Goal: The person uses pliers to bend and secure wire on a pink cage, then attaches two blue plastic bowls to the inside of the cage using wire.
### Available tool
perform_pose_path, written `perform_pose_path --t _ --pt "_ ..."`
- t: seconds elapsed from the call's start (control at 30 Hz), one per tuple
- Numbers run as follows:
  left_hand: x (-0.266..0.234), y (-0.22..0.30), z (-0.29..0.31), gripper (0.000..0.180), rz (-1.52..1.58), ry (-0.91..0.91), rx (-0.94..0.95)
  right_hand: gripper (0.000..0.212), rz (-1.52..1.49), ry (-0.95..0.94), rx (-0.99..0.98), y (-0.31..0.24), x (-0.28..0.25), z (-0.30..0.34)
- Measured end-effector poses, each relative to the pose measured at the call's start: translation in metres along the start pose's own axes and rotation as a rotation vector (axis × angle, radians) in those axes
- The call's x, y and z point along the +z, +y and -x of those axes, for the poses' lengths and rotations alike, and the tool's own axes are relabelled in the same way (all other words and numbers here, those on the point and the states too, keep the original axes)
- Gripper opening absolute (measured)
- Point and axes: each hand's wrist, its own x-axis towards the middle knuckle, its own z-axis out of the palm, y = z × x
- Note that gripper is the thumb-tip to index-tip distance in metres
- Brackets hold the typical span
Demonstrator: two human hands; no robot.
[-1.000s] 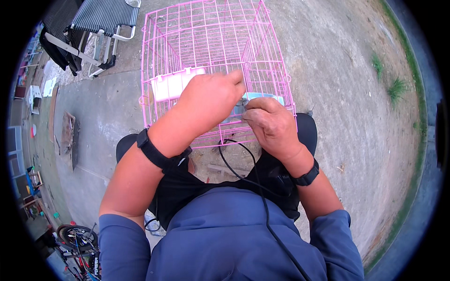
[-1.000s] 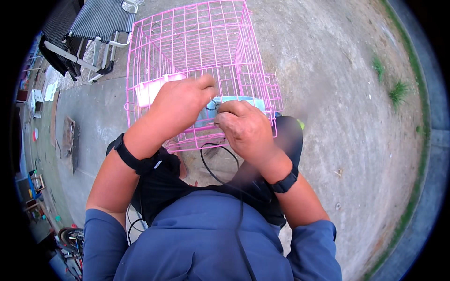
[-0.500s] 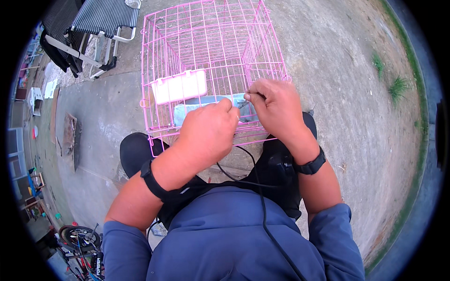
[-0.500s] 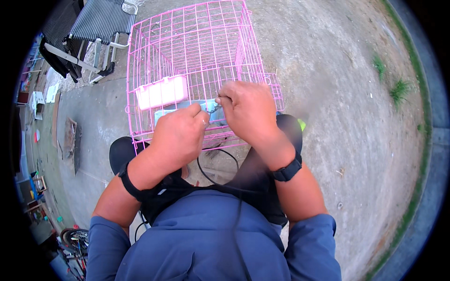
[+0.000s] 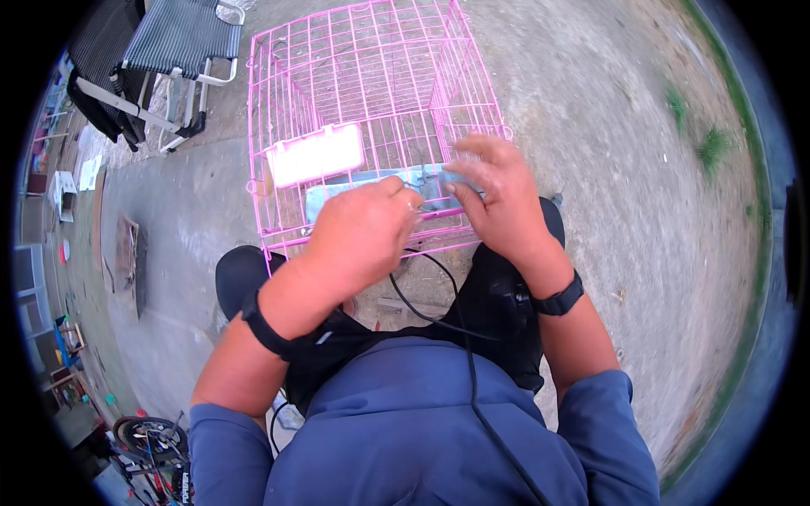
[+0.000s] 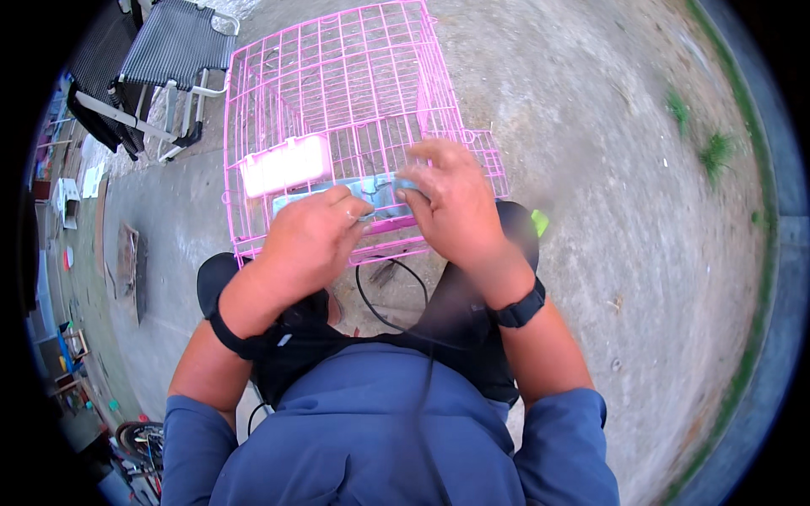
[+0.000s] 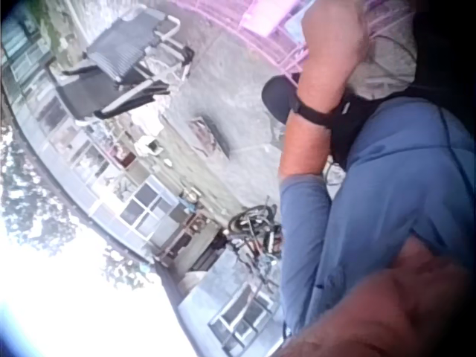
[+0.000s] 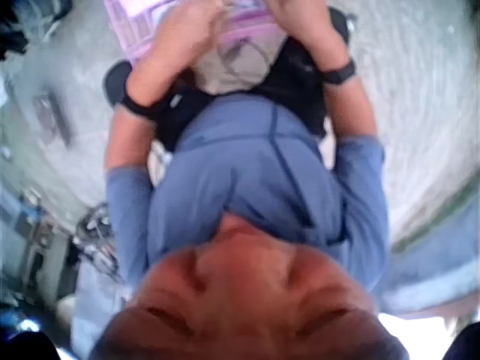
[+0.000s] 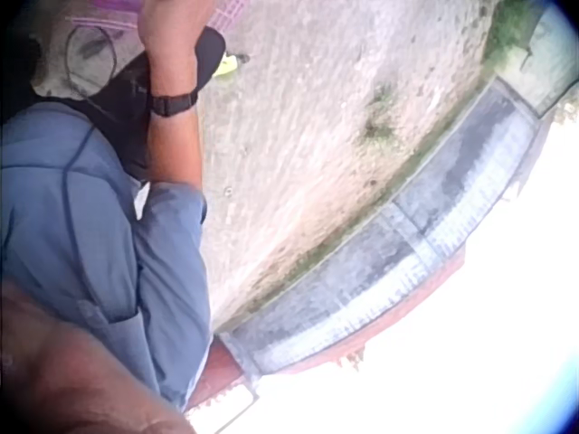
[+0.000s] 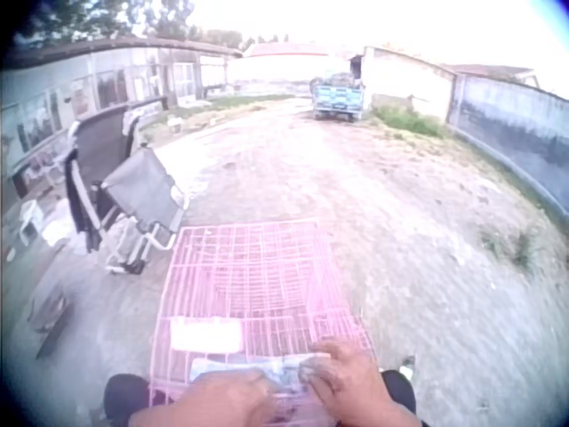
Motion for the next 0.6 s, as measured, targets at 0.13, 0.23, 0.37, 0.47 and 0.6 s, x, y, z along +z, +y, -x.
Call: perform_pose_path --t 0.13,0.23,0.37,0.47,0.6 --pt "-0.017 -0.022 -0.012 0.021 -0.107 -0.006 0.169 0.014 -0.026 -0.132 0.054 -0.001 -0.002 0.013" --pt "-0.027 -0.023 -0.023 0.024 -0.204 0.065 0.288 0.013 -0.031 -0.129 0.055 -0.002 -0.003 0.013" --pt "-0.022 -0.023 -0.038 0.027 -0.270 0.114 0.513 0.006 0.008 -0.084 0.035 -0.002 -0.001 0.013" --pt "-0.020 -0.028 -0.045 0.026 -0.317 0.033 0.557 0.006 -0.003 -0.082 0.035 -0.001 -0.001 0.012" --pt "-0.024 -0.024 -0.053 0.017 -0.338 0.019 0.604 0.006 0.004 -0.066 0.025 -0.001 -0.001 0.013"
